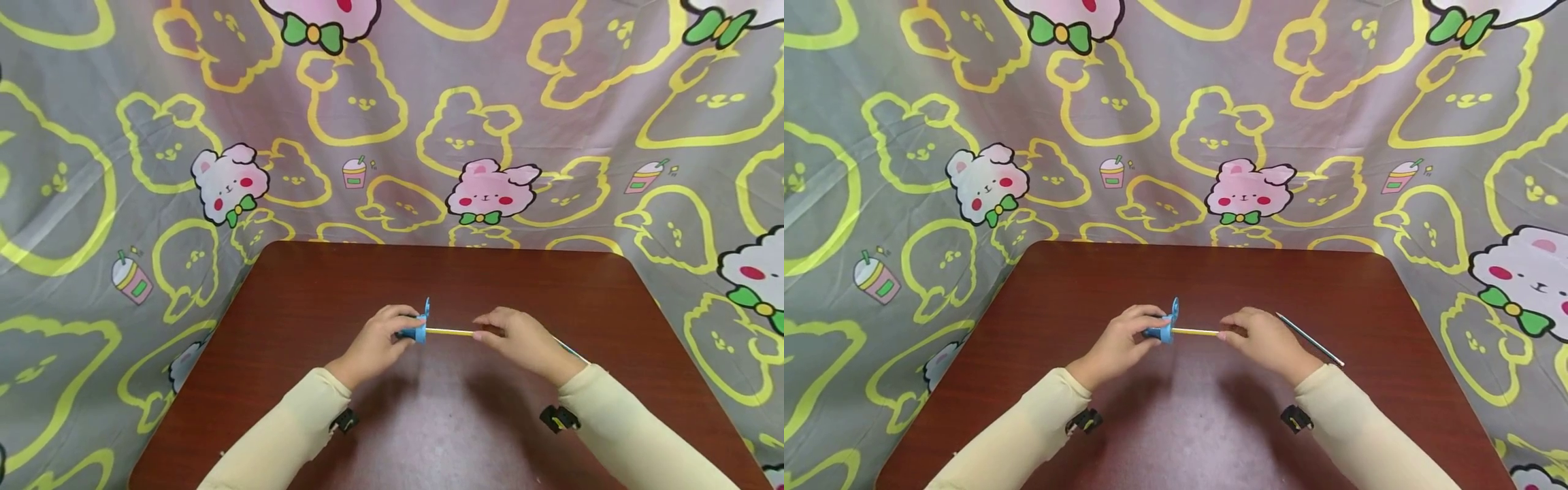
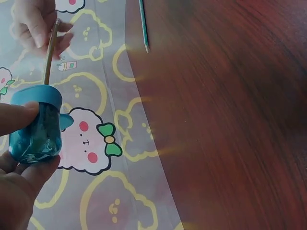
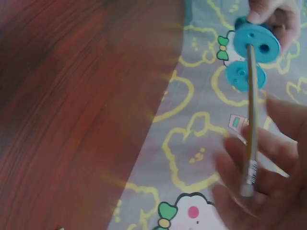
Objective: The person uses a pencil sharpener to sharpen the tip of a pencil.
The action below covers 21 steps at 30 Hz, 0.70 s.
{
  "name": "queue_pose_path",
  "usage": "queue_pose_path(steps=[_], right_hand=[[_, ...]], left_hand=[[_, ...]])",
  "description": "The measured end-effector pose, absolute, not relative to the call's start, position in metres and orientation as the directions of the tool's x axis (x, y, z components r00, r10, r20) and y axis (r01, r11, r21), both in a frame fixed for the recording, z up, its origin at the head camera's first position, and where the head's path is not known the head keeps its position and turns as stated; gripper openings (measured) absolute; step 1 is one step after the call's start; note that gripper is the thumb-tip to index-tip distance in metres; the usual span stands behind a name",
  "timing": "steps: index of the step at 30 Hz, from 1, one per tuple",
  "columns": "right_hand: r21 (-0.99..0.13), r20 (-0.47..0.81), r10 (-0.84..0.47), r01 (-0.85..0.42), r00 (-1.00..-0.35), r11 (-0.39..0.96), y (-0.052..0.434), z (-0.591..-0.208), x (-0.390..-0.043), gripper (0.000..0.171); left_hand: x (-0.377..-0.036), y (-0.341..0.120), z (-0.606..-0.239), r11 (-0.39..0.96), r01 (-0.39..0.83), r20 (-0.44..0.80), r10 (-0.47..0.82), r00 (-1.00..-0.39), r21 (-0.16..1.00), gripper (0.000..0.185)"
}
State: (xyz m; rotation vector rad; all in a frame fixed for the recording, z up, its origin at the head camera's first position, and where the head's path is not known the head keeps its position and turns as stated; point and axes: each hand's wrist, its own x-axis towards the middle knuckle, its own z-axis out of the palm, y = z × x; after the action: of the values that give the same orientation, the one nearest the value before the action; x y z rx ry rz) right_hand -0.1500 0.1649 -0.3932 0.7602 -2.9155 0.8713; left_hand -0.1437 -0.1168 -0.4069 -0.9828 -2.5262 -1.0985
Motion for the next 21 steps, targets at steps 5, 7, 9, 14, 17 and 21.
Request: queue_pose_path(steps=[5,7,9,14,17,21], right_hand=[[-0.239,0.554,-0.446,-0.648,-0.703,0.723,0.164,-0.402,-0.145,0.034],[-0.156,0.657,-0.453,-0.697,-0.602,0.700,0.164,-0.407,-0.146,0.040],[-0.086,0.723,-0.467,-0.737,-0.509,0.670,0.164,-0.411,-0.147,0.045],[0.083,0.809,-0.500,-0.783,-0.308,0.616,0.162,-0.416,-0.150,0.037],[0.153,0.827,-0.511,-0.781,-0.235,0.606,0.160,-0.418,-0.149,0.034],[0.148,0.826,-0.516,-0.795,-0.228,0.589,0.158,-0.419,-0.147,0.036]], left_hand=[[-0.144,-0.117,-0.406,0.487,0.608,0.416,0.450,-0.790,0.627,0.037],[-0.145,-0.117,-0.405,0.482,0.604,0.419,0.442,-0.793,0.634,0.037],[-0.146,-0.117,-0.404,0.479,0.597,0.417,0.434,-0.798,0.643,0.036],[-0.145,-0.117,-0.400,0.442,0.564,0.389,0.427,-0.816,0.697,0.035],[-0.145,-0.117,-0.398,0.415,0.541,0.369,0.427,-0.826,0.731,0.035],[-0.143,-0.118,-0.398,0.424,0.534,0.358,0.428,-0.830,0.732,0.036]])
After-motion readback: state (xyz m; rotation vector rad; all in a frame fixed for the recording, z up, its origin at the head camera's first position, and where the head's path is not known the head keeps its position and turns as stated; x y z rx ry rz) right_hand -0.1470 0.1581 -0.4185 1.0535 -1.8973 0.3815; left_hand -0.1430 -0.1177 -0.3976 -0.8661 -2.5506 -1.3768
